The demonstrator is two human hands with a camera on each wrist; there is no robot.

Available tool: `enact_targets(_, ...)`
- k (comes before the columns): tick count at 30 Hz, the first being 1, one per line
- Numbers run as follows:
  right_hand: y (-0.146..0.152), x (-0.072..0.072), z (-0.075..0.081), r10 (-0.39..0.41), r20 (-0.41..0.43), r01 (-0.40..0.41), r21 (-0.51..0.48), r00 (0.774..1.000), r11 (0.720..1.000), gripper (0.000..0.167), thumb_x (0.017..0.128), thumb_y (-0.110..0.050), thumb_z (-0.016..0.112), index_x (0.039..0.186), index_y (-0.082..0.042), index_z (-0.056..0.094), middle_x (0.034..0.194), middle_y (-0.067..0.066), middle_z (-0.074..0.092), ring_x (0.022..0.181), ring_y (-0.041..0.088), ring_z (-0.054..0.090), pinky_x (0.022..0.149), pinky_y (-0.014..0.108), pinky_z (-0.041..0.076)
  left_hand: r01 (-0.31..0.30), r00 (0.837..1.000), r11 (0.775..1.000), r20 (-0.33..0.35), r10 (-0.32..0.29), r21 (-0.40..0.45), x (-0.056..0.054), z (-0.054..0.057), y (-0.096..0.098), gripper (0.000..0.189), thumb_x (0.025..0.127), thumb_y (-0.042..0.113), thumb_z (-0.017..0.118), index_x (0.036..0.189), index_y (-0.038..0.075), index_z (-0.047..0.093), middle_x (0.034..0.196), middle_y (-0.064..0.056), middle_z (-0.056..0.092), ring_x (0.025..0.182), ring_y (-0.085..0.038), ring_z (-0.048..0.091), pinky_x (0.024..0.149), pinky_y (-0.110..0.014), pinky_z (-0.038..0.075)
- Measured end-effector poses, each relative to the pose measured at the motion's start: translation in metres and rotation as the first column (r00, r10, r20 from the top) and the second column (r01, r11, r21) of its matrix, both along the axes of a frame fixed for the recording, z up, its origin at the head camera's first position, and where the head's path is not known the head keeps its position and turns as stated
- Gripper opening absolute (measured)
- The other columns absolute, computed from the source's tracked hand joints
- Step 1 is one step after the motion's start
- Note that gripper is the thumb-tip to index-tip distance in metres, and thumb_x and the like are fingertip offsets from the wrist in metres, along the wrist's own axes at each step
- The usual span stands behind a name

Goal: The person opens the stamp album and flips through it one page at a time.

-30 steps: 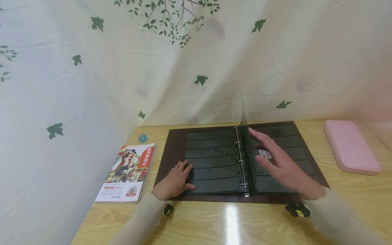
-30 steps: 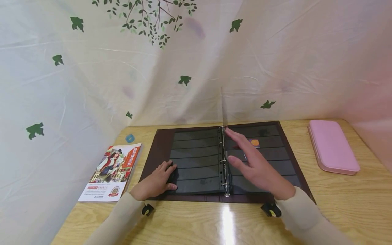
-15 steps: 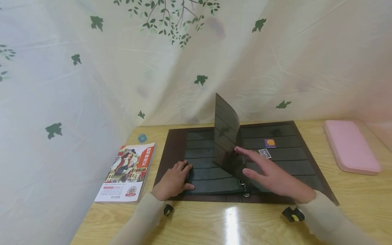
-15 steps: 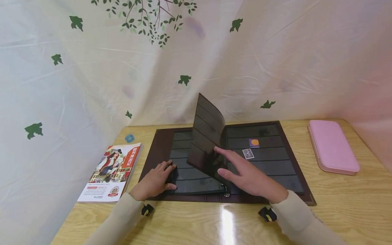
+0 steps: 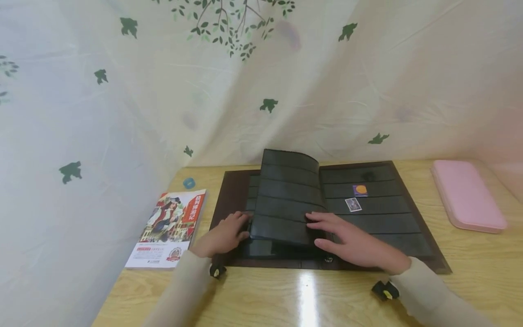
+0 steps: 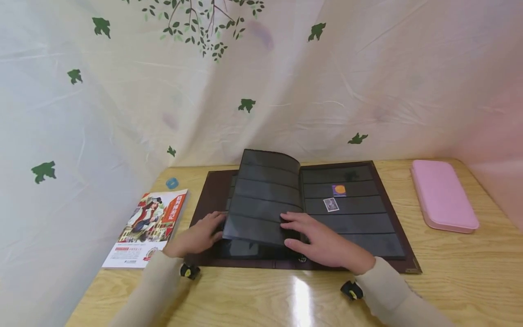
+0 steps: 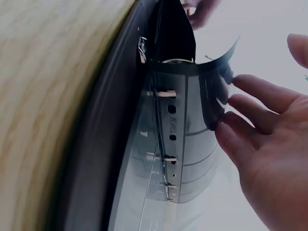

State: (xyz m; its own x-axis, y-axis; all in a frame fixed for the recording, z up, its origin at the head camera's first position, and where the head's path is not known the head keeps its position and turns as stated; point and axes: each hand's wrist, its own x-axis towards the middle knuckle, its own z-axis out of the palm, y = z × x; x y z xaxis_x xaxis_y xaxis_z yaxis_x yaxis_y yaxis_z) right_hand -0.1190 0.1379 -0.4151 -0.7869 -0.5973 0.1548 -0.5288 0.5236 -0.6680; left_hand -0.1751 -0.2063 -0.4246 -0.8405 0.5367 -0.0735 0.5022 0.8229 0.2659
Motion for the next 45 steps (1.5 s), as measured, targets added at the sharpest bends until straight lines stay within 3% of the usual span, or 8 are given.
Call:
enact_targets(3, -0.002, -0.001, -0.001, 0.02, -0.002, -0.02, 0.035, 1.0, 0.999, 0.048, 0.097, -0.042, 0.051, 0.132, -0.01, 0.057, 0.147, 0.003, 0.038, 0.136, 0.025, 0.029, 0.101, 0.05, 0.032, -0.041, 0.999, 0.99, -0.025, 0.045, 0.134, -0.009, 0.011, -0.002, 0.042, 0.097, 0.014, 0.054, 0.136, 0.0, 0.045, 0.132, -0.016, 0.048, 0.125, -0.03, 0.044, 0.102, -0.046, 0.035)
enact_targets(7, -0.007, -0.002, 0.0, 0.045, 0.017, -0.046, 0.075, 0.999, 0.996, 0.051, 0.097, -0.042, 0.049, 0.131, -0.004, 0.056, 0.146, 0.007, 0.039, 0.137, 0.028, 0.027, 0.104, 0.051, 0.028, -0.085, 0.996, 0.977, -0.025, 0.091, 0.197, -0.012, 0.021, 0.003, 0.047, 0.099, 0.022, 0.051, 0.14, 0.002, 0.04, 0.138, -0.016, 0.043, 0.129, -0.031, 0.038, 0.105, -0.047, 0.029)
enact_targets(13, -0.012, -0.003, -0.002, 0.043, 0.036, -0.047, 0.135, 0.998, 0.99, 0.053, 0.099, -0.043, 0.046, 0.13, -0.001, 0.056, 0.146, 0.009, 0.038, 0.137, 0.029, 0.025, 0.105, 0.051, 0.027, -0.084, 0.995, 0.996, 0.056, 0.082, 0.037, -0.004, 0.009, 0.021, 0.074, 0.092, 0.052, 0.052, 0.15, 0.013, 0.027, 0.15, -0.016, 0.027, 0.132, -0.041, 0.028, 0.1, -0.06, 0.029)
enact_targets(17, -0.013, -0.004, -0.004, 0.037, 0.016, -0.039, 0.149, 0.999, 0.988, 0.052, 0.098, -0.043, 0.047, 0.129, -0.002, 0.057, 0.145, 0.009, 0.04, 0.137, 0.029, 0.027, 0.105, 0.05, 0.027, -0.098, 0.99, 0.993, 0.091, 0.104, -0.069, 0.001, -0.001, 0.035, 0.082, 0.087, 0.059, 0.055, 0.151, 0.019, 0.024, 0.152, -0.016, 0.022, 0.131, -0.046, 0.025, 0.095, -0.064, 0.03)
enact_targets(24, -0.007, -0.007, -0.007, 0.011, -0.018, -0.01, 0.085, 1.0, 0.996, 0.042, 0.095, -0.034, 0.058, 0.129, -0.01, 0.059, 0.145, 0.005, 0.039, 0.133, 0.027, 0.033, 0.098, 0.048, 0.037, -0.098, 0.993, 0.964, 0.039, 0.11, -0.248, 0.005, -0.004, 0.049, 0.084, 0.083, 0.062, 0.056, 0.151, 0.021, 0.026, 0.151, -0.02, 0.021, 0.129, -0.05, 0.027, 0.092, -0.062, 0.035)
enact_targets(29, 0.003, -0.017, -0.013, -0.104, -0.012, 0.105, 0.06, 0.994, 0.993, 0.057, 0.091, -0.024, 0.066, 0.142, -0.01, 0.043, 0.151, 0.013, 0.026, 0.134, 0.036, 0.028, 0.096, 0.053, 0.037, -0.101, 0.993, 0.96, 0.027, 0.112, -0.262, 0.008, -0.002, 0.052, 0.083, 0.084, 0.06, 0.056, 0.15, 0.019, 0.028, 0.15, -0.021, 0.023, 0.129, -0.051, 0.028, 0.091, -0.063, 0.036)
enact_targets(34, 0.015, -0.026, -0.019, -0.133, 0.083, 0.126, 0.086, 0.988, 0.988, 0.077, 0.091, -0.041, 0.061, 0.15, -0.007, 0.024, 0.154, 0.018, 0.016, 0.137, 0.041, 0.019, 0.1, 0.059, 0.028, -0.106, 0.992, 0.96, 0.032, 0.118, -0.261, 0.008, -0.002, 0.052, 0.082, 0.085, 0.058, 0.056, 0.151, 0.019, 0.027, 0.151, -0.021, 0.022, 0.13, -0.051, 0.026, 0.093, -0.064, 0.034)
enact_targets(45, 0.013, -0.028, -0.022, -0.15, 0.063, 0.143, 0.099, 0.987, 0.985, 0.079, 0.089, -0.051, 0.058, 0.151, -0.015, 0.025, 0.155, 0.011, 0.016, 0.135, 0.04, 0.026, 0.096, 0.059, 0.034, -0.117, 0.988, 0.959, 0.07, 0.139, -0.257, 0.005, -0.003, 0.048, 0.082, 0.085, 0.053, 0.059, 0.15, 0.016, 0.027, 0.152, -0.018, 0.021, 0.134, -0.047, 0.023, 0.095, -0.062, 0.033)
